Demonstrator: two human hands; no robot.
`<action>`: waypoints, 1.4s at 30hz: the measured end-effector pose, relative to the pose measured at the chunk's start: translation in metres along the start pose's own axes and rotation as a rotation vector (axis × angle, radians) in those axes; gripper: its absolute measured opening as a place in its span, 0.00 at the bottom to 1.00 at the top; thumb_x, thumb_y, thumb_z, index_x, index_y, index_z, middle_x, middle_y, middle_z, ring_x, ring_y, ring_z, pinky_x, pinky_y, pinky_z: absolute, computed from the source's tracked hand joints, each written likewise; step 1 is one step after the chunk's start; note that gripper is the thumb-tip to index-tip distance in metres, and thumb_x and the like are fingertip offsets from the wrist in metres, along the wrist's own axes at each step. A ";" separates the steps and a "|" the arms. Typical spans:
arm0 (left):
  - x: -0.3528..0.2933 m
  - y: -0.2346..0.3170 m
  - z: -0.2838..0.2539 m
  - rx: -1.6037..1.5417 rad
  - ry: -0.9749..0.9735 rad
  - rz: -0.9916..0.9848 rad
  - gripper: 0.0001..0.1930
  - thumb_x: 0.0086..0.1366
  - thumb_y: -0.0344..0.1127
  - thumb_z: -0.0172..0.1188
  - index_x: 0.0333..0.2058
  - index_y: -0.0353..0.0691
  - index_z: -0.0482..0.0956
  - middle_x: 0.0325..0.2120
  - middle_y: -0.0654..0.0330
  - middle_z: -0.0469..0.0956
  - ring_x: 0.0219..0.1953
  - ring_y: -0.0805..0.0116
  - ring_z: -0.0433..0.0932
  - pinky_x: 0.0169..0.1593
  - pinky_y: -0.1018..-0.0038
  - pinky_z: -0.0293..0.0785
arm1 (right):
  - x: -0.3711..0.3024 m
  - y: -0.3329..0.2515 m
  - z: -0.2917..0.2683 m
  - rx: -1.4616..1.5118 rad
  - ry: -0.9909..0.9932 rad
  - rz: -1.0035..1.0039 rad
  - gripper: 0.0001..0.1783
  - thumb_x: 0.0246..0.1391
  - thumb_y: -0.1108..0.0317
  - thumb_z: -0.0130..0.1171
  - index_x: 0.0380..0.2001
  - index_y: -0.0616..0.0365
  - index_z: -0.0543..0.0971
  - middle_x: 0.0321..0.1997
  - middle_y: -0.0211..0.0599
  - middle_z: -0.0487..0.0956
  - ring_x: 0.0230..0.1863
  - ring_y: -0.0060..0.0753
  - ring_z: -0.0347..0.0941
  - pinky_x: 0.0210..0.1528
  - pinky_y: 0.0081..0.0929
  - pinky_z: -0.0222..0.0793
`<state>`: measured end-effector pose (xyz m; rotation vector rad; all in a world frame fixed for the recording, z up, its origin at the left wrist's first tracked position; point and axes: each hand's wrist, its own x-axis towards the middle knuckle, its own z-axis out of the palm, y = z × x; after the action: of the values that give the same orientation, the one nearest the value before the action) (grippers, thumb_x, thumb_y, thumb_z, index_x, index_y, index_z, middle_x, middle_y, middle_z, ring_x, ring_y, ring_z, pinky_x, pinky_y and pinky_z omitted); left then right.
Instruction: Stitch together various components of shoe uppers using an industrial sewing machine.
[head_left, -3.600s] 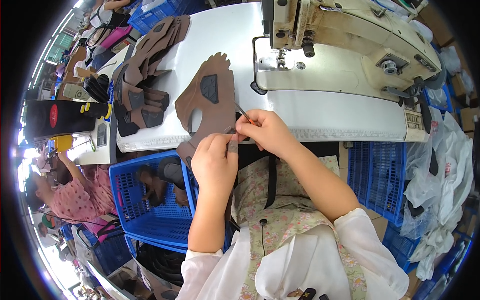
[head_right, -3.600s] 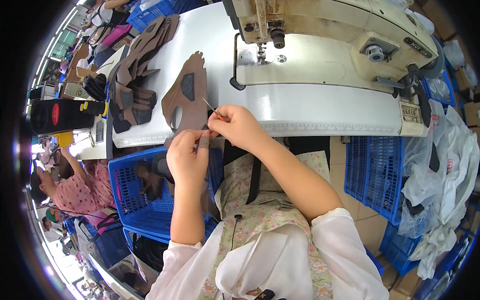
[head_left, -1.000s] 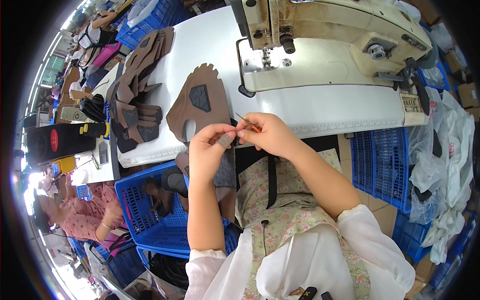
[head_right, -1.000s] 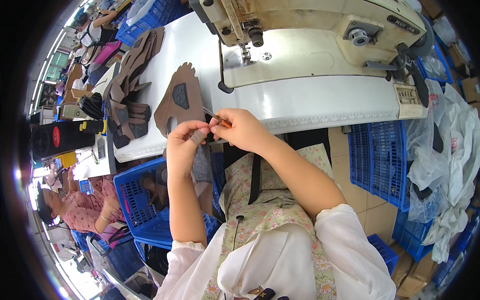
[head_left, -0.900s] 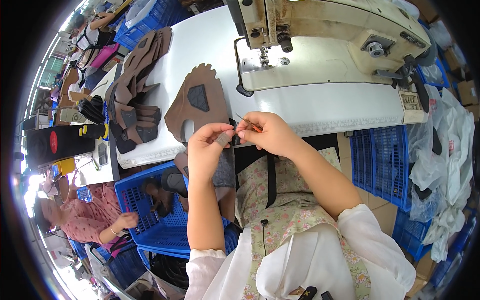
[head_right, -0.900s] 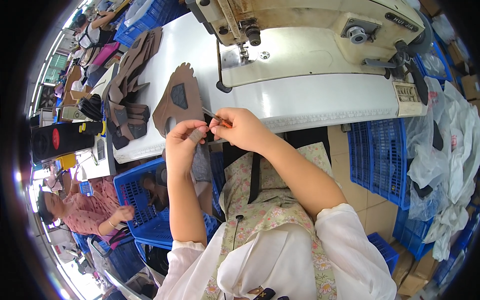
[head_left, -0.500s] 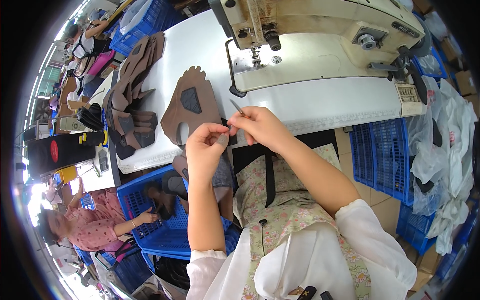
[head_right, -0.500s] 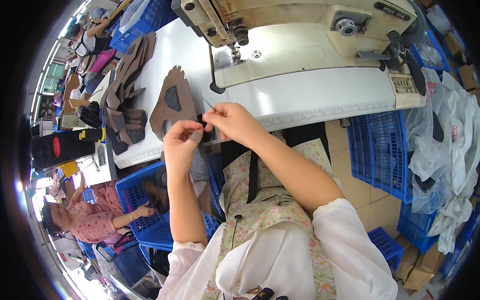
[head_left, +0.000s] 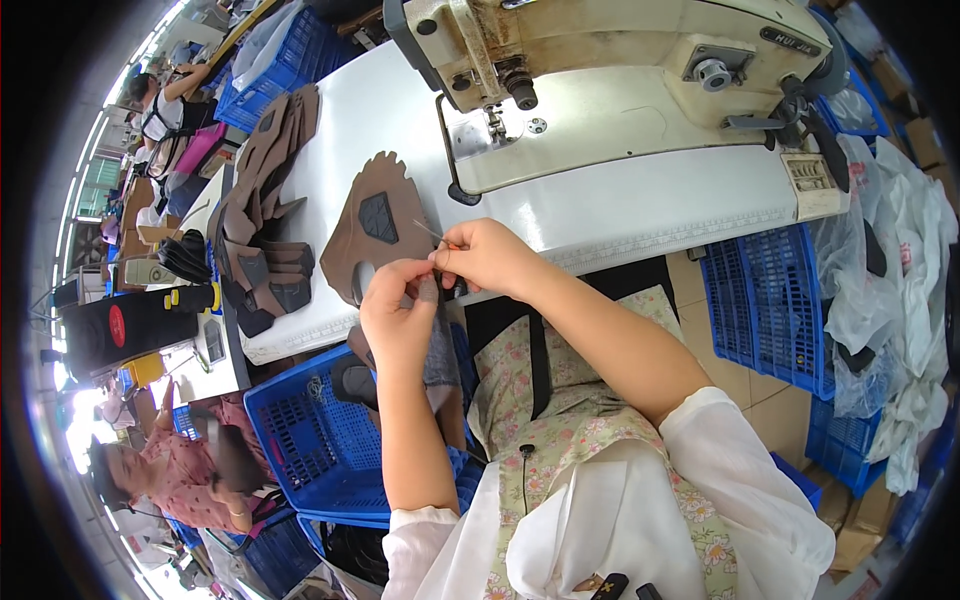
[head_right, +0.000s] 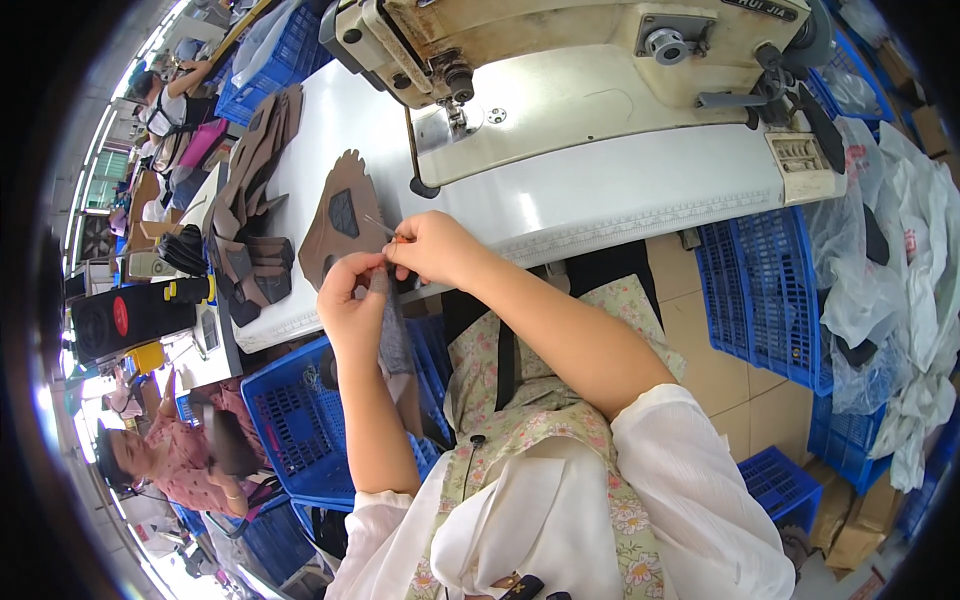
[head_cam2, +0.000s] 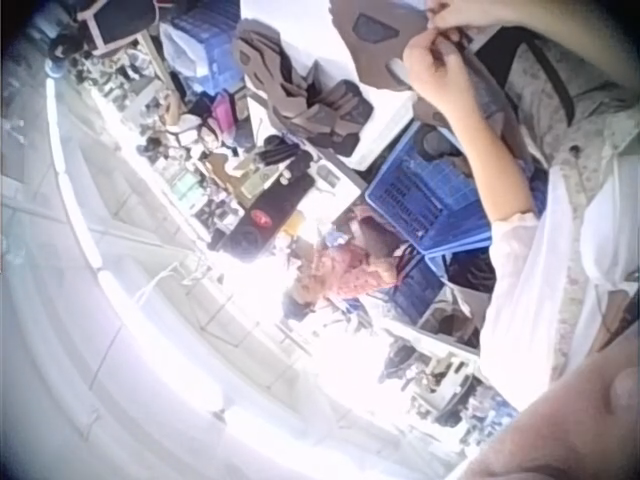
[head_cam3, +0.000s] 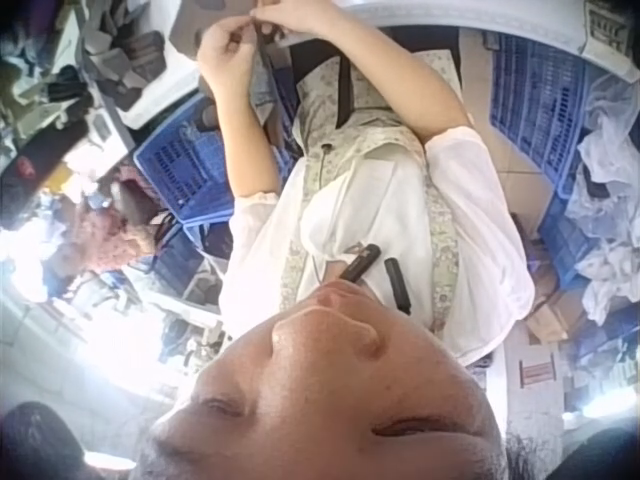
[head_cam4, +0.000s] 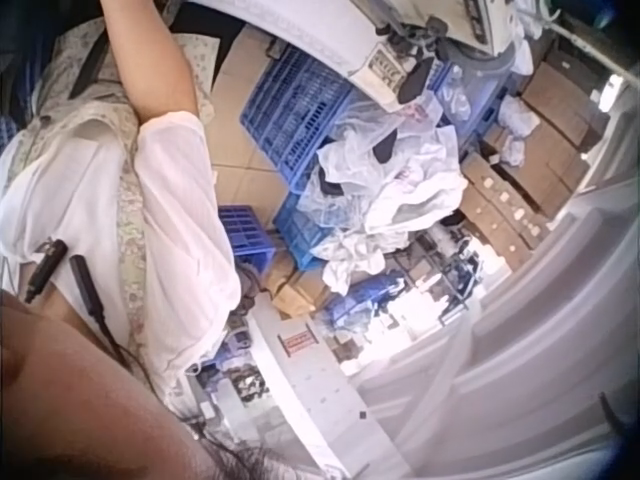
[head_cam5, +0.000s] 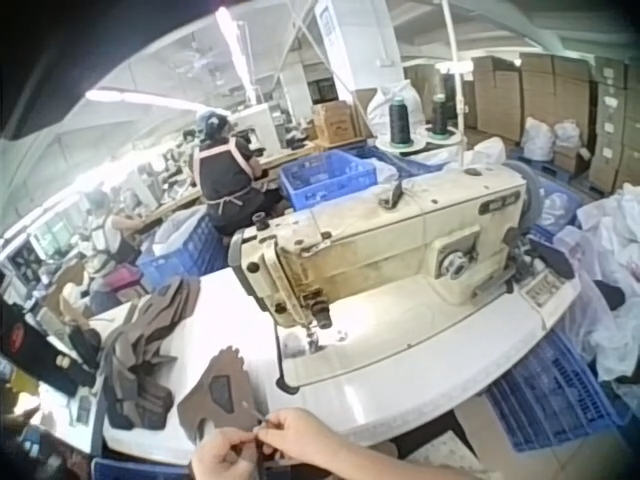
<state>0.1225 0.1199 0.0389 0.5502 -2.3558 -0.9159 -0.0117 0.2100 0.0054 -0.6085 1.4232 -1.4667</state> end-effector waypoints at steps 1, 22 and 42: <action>-0.001 -0.002 0.000 0.050 0.012 0.037 0.13 0.55 0.19 0.62 0.40 0.35 0.80 0.30 0.60 0.80 0.29 0.73 0.76 0.36 0.77 0.73 | -0.001 -0.001 0.001 -0.003 0.005 -0.003 0.11 0.60 0.64 0.58 0.30 0.62 0.79 0.22 0.31 0.79 0.16 0.17 0.66 0.19 0.17 0.62; -0.005 -0.013 0.011 0.321 0.336 0.587 0.21 0.54 0.18 0.66 0.49 0.33 0.79 0.30 0.56 0.82 0.30 0.61 0.80 0.34 0.71 0.77 | -0.016 -0.021 -0.003 -0.050 -0.102 -0.144 0.09 0.60 0.69 0.57 0.41 0.62 0.80 0.28 0.28 0.80 0.24 0.15 0.69 0.25 0.17 0.66; -0.003 -0.009 0.012 0.321 0.352 0.613 0.20 0.53 0.18 0.67 0.47 0.32 0.80 0.29 0.57 0.82 0.29 0.62 0.79 0.34 0.72 0.77 | -0.014 -0.015 -0.009 -0.027 -0.122 -0.192 0.10 0.61 0.69 0.56 0.42 0.62 0.79 0.30 0.29 0.80 0.29 0.16 0.73 0.28 0.17 0.69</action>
<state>0.1193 0.1212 0.0235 0.0710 -2.1485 -0.1491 -0.0178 0.2242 0.0220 -0.8570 1.3203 -1.5334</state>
